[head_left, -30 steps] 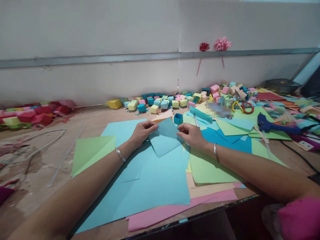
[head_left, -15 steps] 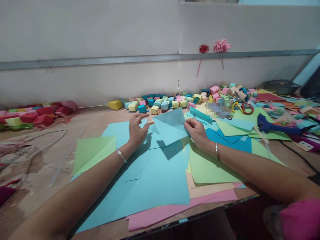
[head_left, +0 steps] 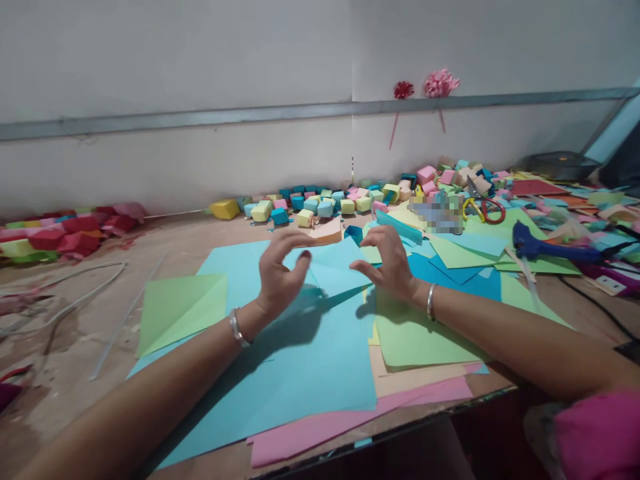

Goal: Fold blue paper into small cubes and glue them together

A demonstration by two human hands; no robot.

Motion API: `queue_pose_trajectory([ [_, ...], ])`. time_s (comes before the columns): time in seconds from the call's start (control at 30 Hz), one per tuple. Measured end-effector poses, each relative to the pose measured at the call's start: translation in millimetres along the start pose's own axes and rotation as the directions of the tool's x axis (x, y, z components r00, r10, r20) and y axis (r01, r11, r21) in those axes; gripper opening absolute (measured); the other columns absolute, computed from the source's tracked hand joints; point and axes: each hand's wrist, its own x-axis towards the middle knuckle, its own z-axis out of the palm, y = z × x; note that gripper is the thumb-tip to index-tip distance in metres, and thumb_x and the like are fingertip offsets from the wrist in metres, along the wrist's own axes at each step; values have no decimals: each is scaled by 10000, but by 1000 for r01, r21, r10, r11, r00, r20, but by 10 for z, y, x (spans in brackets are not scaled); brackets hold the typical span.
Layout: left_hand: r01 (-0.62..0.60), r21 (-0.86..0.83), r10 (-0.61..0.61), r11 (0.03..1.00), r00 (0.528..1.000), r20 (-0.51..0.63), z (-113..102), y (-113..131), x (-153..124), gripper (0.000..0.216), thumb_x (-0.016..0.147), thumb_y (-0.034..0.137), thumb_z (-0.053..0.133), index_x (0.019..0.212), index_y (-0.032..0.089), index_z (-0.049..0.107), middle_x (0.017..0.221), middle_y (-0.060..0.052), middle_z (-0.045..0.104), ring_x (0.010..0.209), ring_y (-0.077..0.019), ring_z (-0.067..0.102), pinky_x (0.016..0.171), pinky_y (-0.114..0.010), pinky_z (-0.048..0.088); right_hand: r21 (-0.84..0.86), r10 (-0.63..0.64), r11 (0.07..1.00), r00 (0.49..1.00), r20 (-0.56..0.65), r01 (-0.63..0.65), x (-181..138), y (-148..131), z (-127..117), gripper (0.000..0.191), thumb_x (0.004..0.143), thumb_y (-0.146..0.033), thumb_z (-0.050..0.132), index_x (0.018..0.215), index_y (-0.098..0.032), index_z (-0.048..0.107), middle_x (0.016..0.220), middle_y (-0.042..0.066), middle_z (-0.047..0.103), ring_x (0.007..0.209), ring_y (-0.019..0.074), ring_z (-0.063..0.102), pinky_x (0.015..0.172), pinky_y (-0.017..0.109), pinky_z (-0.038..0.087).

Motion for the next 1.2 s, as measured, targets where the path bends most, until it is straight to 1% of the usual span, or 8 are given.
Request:
queue_pose_trajectory([
  [0.13,172,-218,-70,961,910,409,54,251,-127,112,823,265,669,891,203,732,884,-65,725,849,-202,655,802,-351,521,-4,-193,981,979,60,194,-40,-58,-32,363,871,-589,572,877,-230,521,873,63,570,854,226,522,790,386,414],
  [0.27,358,-310,-135,881,816,562,69,267,-156,175,806,348,711,856,184,747,866,-86,728,793,-199,651,715,-328,519,66,-194,980,969,156,186,-55,-68,-28,409,882,-633,510,829,-228,523,841,65,559,824,219,509,758,368,406],
  [0.43,382,-363,-108,850,801,589,82,226,-116,149,779,318,750,779,171,727,807,-73,696,751,-177,619,691,-312,506,88,-225,973,963,148,214,-37,-67,-8,441,897,-645,463,793,-221,521,818,60,559,791,203,503,725,350,397],
  [0.63,428,-340,-85,838,717,692,84,197,-70,145,777,283,746,751,150,695,781,-53,636,696,-143,588,640,-274,496,87,-248,968,945,212,235,-34,-34,8,502,885,-697,414,758,-221,509,807,56,572,757,186,506,702,337,396],
  [0.73,412,-318,-86,854,714,695,82,172,-62,148,775,287,746,739,152,695,778,-52,642,656,-128,585,573,-244,470,125,-232,970,944,235,208,-40,-5,20,505,875,-702,428,741,-222,509,793,51,570,758,185,502,703,337,401],
  [0.87,360,-283,-90,889,742,664,87,145,-66,161,770,307,754,719,164,701,772,-59,663,653,-133,592,527,-229,442,151,-151,982,946,286,111,-39,11,24,533,834,-745,444,719,-227,497,773,46,563,758,192,506,697,340,413],
  [1.03,214,-222,9,951,701,713,73,169,-44,237,840,382,671,728,174,666,750,-60,645,647,-134,557,588,-250,452,171,-157,979,941,298,110,-31,5,16,527,818,-745,483,714,-228,486,759,44,555,747,188,509,687,335,421],
  [1.2,109,-195,65,975,699,713,74,194,-34,276,901,400,570,730,185,592,762,-54,606,635,-128,496,583,-249,415,160,-100,986,947,307,52,-41,19,33,559,788,-783,469,696,-232,471,727,38,543,733,191,508,681,337,424],
])
